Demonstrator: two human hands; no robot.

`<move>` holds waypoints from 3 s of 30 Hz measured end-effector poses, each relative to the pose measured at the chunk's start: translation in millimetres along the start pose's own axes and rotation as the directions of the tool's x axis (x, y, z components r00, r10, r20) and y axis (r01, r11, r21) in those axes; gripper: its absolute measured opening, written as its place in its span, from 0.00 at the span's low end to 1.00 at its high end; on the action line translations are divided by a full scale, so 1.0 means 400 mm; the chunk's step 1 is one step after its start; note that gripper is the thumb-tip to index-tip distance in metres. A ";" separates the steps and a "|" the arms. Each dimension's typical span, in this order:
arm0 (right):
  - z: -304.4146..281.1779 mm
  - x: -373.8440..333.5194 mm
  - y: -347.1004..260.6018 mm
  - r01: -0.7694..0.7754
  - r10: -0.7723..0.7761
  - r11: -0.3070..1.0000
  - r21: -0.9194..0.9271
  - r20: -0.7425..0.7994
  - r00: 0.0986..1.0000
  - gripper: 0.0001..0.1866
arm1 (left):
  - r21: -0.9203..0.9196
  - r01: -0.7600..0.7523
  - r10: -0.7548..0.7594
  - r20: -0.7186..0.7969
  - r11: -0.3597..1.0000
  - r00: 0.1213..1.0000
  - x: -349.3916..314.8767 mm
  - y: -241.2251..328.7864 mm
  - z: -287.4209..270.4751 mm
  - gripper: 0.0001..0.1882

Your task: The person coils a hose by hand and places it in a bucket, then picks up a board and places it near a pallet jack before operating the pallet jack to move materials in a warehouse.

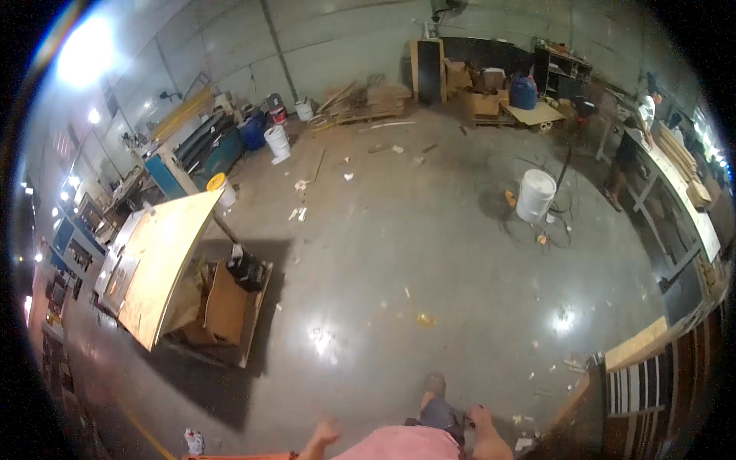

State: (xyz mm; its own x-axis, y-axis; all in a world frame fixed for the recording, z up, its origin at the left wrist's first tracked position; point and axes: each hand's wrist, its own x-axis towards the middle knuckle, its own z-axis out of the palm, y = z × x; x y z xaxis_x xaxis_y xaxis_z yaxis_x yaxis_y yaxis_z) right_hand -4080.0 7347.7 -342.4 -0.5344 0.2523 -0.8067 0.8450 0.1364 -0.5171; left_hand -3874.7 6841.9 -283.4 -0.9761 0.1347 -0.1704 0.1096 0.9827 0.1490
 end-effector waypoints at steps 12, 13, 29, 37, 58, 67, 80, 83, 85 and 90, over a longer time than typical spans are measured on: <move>0.444 0.481 -1.331 0.393 -0.351 0.911 -0.124 0.264 0.898 0.18 | -0.522 0.759 -0.579 0.779 -0.389 0.239 0.730 -0.096 -0.062 0.21; 0.472 0.533 -1.416 0.445 -0.396 0.885 -0.135 0.285 0.873 0.18 | -0.474 0.791 -0.533 0.815 -0.387 0.227 0.811 -0.135 -0.067 0.19; 0.694 1.038 -2.108 -0.240 0.246 0.963 -0.122 0.038 0.969 0.16 | -0.914 0.351 -0.628 0.153 0.203 0.763 2.673 -1.032 -0.798 0.20; 1.071 1.530 -2.861 -0.032 0.047 0.996 -0.085 0.186 0.981 0.11 | -0.722 0.679 -0.494 0.545 0.135 0.678 3.019 -1.337 -0.642 0.17; 2.059 2.101 -4.609 0.085 0.025 0.888 -0.452 0.232 0.972 0.25 | -0.651 0.134 -0.489 -0.400 0.747 0.775 4.716 -2.642 -1.106 0.07; 2.566 2.559 -5.080 0.068 0.041 0.921 -0.382 0.271 0.962 0.17 | -0.953 0.297 -0.751 0.159 0.051 0.641 5.360 -3.127 -1.475 0.20; 3.332 3.195 -6.255 0.434 -0.498 0.858 0.276 0.233 0.835 0.16 | -0.392 0.727 -0.268 0.919 -0.564 0.289 5.885 -3.555 -1.496 0.12; 3.521 3.254 -6.480 0.611 -0.560 0.606 -0.510 0.272 0.783 0.24 | -0.489 0.872 -0.342 0.821 -0.006 0.458 6.069 -3.749 -1.298 0.13; 3.668 3.317 -6.611 0.655 -0.572 0.355 -0.668 0.399 0.717 0.38 | -0.316 0.871 -0.398 0.904 -0.376 0.156 6.411 -3.812 -1.284 0.14; 3.991 3.717 -6.745 0.355 -0.221 0.309 -0.882 0.296 0.929 0.58 | -0.716 0.696 -0.627 0.522 0.047 0.579 7.128 -3.949 -1.233 0.21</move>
State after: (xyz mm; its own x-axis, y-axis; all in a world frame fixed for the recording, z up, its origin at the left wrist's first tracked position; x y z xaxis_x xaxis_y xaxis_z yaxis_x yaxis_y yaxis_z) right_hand -7186.9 5825.6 -603.3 -0.6895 -0.0796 -0.7199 0.0897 0.9769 -0.1938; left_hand -6923.6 5611.1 -524.2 -0.5358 -0.4716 -0.7004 -0.8090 0.0491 0.5858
